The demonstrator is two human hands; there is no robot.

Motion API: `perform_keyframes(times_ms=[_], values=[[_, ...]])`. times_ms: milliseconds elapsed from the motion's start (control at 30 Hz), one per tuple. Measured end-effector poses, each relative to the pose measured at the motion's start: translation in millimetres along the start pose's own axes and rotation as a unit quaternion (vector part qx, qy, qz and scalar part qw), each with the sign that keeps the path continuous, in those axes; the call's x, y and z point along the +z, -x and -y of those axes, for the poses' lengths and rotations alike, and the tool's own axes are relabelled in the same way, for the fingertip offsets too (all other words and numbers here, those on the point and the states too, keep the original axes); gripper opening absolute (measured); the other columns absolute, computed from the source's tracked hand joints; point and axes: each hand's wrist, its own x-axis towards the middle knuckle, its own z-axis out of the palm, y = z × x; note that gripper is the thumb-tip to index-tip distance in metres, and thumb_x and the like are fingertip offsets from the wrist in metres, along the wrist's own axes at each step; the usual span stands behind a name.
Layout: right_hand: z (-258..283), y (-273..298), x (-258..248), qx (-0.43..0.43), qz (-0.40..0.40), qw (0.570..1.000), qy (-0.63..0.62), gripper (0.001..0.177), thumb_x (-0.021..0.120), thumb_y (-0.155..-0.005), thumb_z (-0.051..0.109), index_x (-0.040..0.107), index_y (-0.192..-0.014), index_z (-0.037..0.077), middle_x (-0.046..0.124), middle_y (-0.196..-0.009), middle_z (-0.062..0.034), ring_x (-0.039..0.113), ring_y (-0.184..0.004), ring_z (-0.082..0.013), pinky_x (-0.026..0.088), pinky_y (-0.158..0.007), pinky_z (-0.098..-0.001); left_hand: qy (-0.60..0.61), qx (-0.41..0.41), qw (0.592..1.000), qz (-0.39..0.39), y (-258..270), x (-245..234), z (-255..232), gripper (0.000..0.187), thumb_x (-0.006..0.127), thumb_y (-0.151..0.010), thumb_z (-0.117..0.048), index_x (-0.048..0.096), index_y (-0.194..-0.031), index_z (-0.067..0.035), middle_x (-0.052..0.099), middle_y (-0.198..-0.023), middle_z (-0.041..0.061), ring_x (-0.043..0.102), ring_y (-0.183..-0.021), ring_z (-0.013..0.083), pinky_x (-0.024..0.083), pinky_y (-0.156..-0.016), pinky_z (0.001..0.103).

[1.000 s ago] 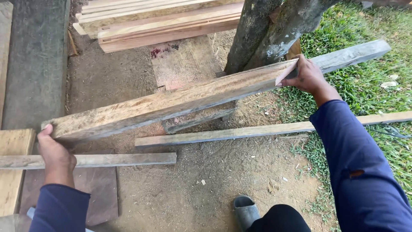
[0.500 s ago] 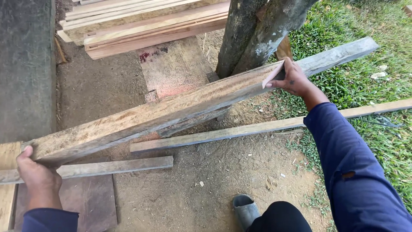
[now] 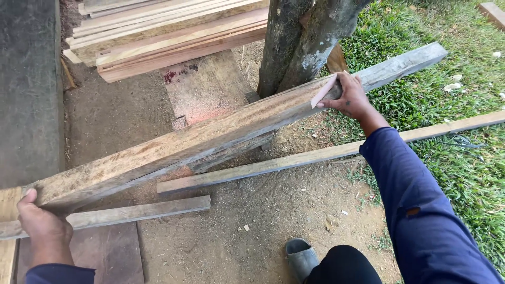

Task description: The recorder is sawing a piece of wood into smaller pieces.

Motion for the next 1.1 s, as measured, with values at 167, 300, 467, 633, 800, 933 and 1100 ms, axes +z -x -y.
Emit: perform_keyframes(times_ms=[167,300,467,633,800,933,1100], values=[[-8,-3,-11,0.025,0.061,0.996,-0.055,0.076,0.084,-0.074,0.062,0.066,-0.112,-0.001,0.061,-0.121,-0.0196,0.049,-0.126,-0.0389,0.033,-0.113,-0.0471,-0.009,-0.01,1.0,-0.017,0,-4,3,0.047,0.059,-0.1,-0.04,0.057,-0.136,-0.009,0.062,-0.14,0.009,0.062,-0.131,0.025,0.048,-0.112,0.047],[-15,-5,-6,-0.062,0.04,0.996,-0.052,0.057,0.078,-0.088,0.053,0.067,-0.113,0.003,0.062,-0.112,-0.0184,0.054,-0.117,-0.0407,0.037,-0.107,-0.0482,0.009,0.007,1.0,0.007,-3,-9,5,0.046,0.058,-0.101,-0.038,0.057,-0.135,-0.007,0.062,-0.14,0.01,0.063,-0.132,0.026,0.051,-0.114,0.047],[-1,-7,-9,-0.033,0.026,0.998,-0.054,0.048,0.079,-0.088,0.048,0.068,-0.102,0.004,0.059,-0.097,-0.0151,0.056,-0.102,-0.0368,0.041,-0.094,-0.0471,0.006,0.013,1.0,0.019,2,-5,0,0.046,0.058,-0.104,-0.038,0.057,-0.137,-0.006,0.061,-0.143,0.011,0.062,-0.134,0.0256,0.049,-0.117,0.045],[-6,-7,-1,-0.051,-0.009,0.997,-0.058,0.051,0.081,-0.085,0.05,0.067,-0.098,0.004,0.059,-0.094,-0.014,0.057,-0.096,-0.0354,0.044,-0.089,-0.045,0.0,0.008,1.0,0.013,3,-2,0,0.047,0.056,-0.101,-0.039,0.057,-0.135,-0.007,0.061,-0.142,0.011,0.062,-0.134,0.0258,0.048,-0.116,0.046],[-26,-7,13,-0.054,-0.017,0.998,-0.009,0.06,0.078,-0.087,0.056,0.068,-0.111,0.002,0.064,-0.113,-0.0231,0.055,-0.119,-0.0448,0.041,-0.103,-0.0503,-0.029,0.005,1.0,0.0,3,-2,0,0.047,0.055,-0.102,-0.042,0.055,-0.137,-0.01,0.061,-0.142,0.011,0.061,-0.134,0.0255,0.048,-0.111,0.047],[-20,-7,9,-0.036,0.011,0.999,-0.005,0.067,0.074,-0.088,0.058,0.066,-0.121,0.001,0.063,-0.132,-0.0291,0.043,-0.141,-0.0504,0.03,-0.115,-0.0562,-0.039,0.004,0.999,-0.008,4,-4,0,0.047,0.055,-0.102,-0.042,0.055,-0.136,-0.01,0.061,-0.142,0.011,0.062,-0.13,0.0258,0.05,-0.105,0.047],[-16,-11,8,-0.039,-0.001,0.999,0.015,0.065,0.075,-0.09,0.059,0.067,-0.115,0.001,0.065,-0.118,-0.0252,0.055,-0.126,-0.0468,0.04,-0.109,-0.0518,-0.033,0.002,0.999,-0.006,17,5,-9,0.047,0.054,-0.101,-0.042,0.055,-0.136,-0.01,0.061,-0.14,0.01,0.063,-0.129,0.0258,0.052,-0.104,0.048]])
